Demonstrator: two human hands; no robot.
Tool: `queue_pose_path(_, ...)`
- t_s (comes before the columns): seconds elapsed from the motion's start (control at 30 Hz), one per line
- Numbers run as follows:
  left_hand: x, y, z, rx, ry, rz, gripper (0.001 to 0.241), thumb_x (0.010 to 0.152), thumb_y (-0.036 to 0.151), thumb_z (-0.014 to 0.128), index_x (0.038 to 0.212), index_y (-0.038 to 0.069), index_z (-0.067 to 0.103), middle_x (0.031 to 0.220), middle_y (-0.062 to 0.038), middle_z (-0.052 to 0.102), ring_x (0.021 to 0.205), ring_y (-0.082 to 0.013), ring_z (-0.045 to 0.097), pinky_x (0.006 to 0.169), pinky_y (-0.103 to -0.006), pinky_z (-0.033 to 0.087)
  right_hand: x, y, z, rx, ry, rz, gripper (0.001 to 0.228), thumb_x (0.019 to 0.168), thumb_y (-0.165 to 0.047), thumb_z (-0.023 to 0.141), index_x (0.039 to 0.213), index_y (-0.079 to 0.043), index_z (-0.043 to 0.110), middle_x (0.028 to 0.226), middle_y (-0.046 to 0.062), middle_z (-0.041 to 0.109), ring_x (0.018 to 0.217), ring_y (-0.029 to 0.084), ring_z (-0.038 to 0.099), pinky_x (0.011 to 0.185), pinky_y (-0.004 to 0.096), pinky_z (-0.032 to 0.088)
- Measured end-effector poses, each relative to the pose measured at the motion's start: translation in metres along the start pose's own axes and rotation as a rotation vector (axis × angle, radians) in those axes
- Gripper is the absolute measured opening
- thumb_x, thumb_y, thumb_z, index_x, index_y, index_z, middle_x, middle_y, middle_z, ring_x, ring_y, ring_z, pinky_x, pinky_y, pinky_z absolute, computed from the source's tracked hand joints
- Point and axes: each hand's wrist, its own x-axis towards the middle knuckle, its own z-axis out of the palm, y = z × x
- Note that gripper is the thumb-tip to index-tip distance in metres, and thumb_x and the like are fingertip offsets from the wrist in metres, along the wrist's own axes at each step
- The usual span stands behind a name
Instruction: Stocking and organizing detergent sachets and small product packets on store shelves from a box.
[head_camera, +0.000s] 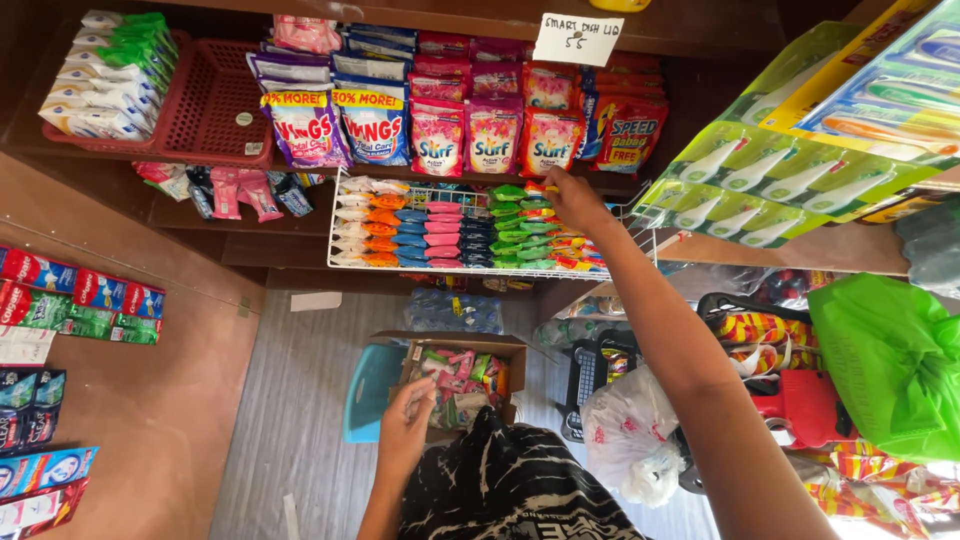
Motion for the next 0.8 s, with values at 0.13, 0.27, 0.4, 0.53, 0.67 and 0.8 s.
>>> queue_pose_path(0.13,-0.004,0.012,0.001,0.03,0.011,-0.051,0.033,0.097,0.018,0.067,0.126,0.003,0.067,0.12,-0.01,0.075,0.098,-0.0163,0.07,0.087,-0.0288,0.055,0.0,0.013,0.009,-0.052,0.072,-0.125,0.019,0.094,-0.007,0.067,0.11,-0.003,0.057,0.103,0.024,0.067,0.097,0.046,0.065,0.082,0.049,0.052)
queue_pose_path(0.27,-0.009,0.017,-0.001,0.013,0.014,0.001,0.032,0.097,0.017,0.066,0.126,0.003,0.067,0.119,-0.01,0.075,0.102,-0.0138,0.07,0.089,-0.0278,0.055,-0.004,-0.002,0.003,-0.139,0.099,-0.188,0.022,0.093,-0.005,0.068,0.113,-0.002,0.06,0.115,0.023,0.067,0.105,0.045,0.063,0.088,0.05,0.052)
queue_pose_path(0.4,-0.008,0.013,-0.001,0.029,0.021,-0.006,0.033,0.097,0.017,0.067,0.127,0.003,0.067,0.119,-0.01,0.075,0.099,-0.0151,0.068,0.086,-0.0283,0.054,-0.003,-0.007,-0.003,-0.176,0.062,-0.114,0.025,0.093,-0.008,0.07,0.116,-0.003,0.063,0.116,0.02,0.069,0.106,0.043,0.064,0.089,0.049,0.052)
queue_pose_path(0.53,-0.005,0.012,0.0,0.022,0.022,0.018,0.033,0.097,0.019,0.067,0.126,0.003,0.067,0.118,-0.007,0.075,0.099,-0.0135,0.07,0.086,-0.0273,0.056,-0.005,-0.002,-0.007,-0.132,0.049,-0.135,0.024,0.094,-0.01,0.071,0.116,-0.003,0.065,0.115,0.02,0.07,0.107,0.042,0.065,0.09,0.047,0.053)
queue_pose_path(0.67,-0.005,0.016,-0.005,0.081,0.04,0.001,0.031,0.099,0.022,0.066,0.125,0.004,0.068,0.113,-0.006,0.076,0.096,-0.0105,0.068,0.081,-0.0258,0.053,-0.038,-0.044,-0.018,-0.1,0.151,-0.309,0.027,0.092,-0.005,0.073,0.119,-0.002,0.067,0.118,0.022,0.069,0.109,0.043,0.065,0.095,0.046,0.053)
queue_pose_path(0.8,-0.012,0.01,-0.016,0.153,0.11,0.095,0.027,0.103,0.027,0.063,0.112,0.003,0.07,0.097,-0.004,0.074,0.089,-0.0075,0.065,0.079,-0.0246,0.052,-0.106,-0.125,-0.021,0.051,0.233,-0.388,0.018,0.102,0.0,0.072,0.118,0.0,0.067,0.127,0.02,0.069,0.119,0.038,0.067,0.102,0.042,0.053)
